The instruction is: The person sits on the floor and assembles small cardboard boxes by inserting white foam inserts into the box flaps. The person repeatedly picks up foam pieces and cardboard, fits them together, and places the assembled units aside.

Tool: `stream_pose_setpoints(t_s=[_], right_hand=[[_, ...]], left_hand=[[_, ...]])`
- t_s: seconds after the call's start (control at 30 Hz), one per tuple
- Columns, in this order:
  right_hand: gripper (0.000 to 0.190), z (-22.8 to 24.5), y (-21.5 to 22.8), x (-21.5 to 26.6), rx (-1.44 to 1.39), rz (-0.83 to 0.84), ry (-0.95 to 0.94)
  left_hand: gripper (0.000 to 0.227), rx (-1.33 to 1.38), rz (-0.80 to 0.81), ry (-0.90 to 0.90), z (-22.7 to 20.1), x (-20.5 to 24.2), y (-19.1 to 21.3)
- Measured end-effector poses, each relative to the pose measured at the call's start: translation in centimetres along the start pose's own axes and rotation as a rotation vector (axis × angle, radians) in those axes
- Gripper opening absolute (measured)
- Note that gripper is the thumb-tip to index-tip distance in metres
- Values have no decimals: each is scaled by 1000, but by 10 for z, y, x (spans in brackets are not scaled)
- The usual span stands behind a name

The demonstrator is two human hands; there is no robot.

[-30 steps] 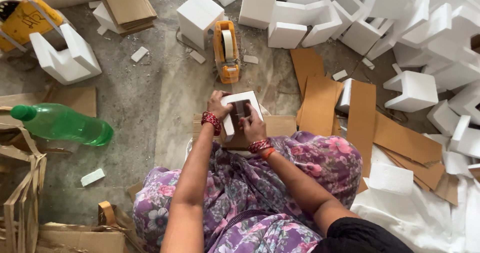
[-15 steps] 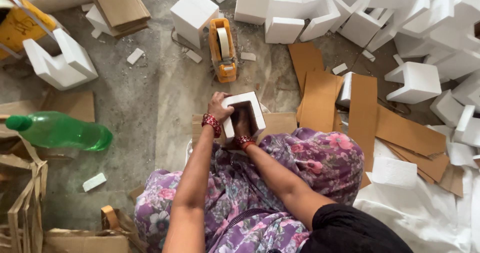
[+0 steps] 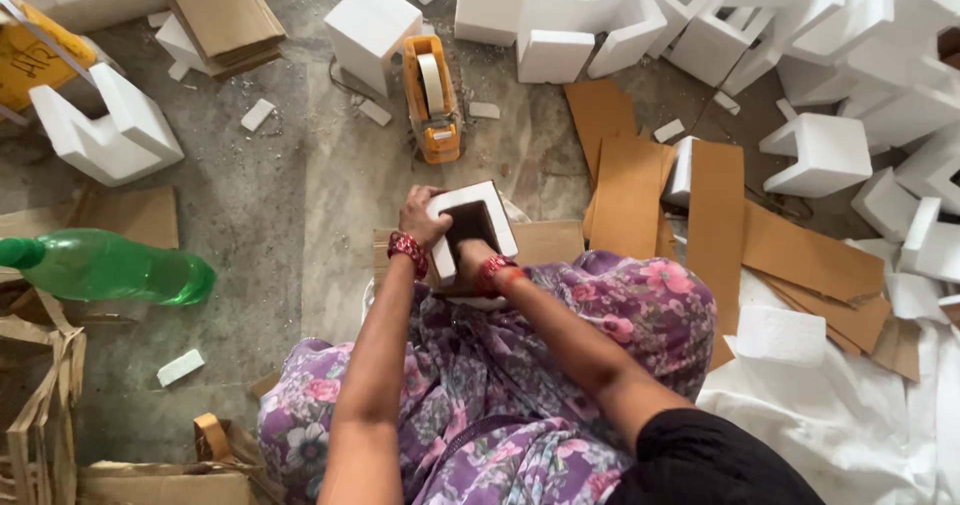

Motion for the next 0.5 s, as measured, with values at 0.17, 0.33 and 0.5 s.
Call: stream_pose_setpoints(t_s=[0.17,0.33,0.5], right_hand=[[21,-12,130,-37,-117,-214,168],[23,-6,173,-112,-614,-65,-262],[22,-11,133,-132,-1096,176,-408]], left_hand=[[41,-4,12,-22,-4,15,-5],[46,-38,-18,-14,-14,15,2],[45,-22,-24,8,-11,17,-3]])
Point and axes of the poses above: each hand's wrist, its own x-axis away from the middle knuckle, its own y-axis out of the back of the hand, z = x × y, the point moved 1 cm from there along -x, towards the middle knuckle, and after that the axes turned 4 degrees about -y, right-handed, at the moved point
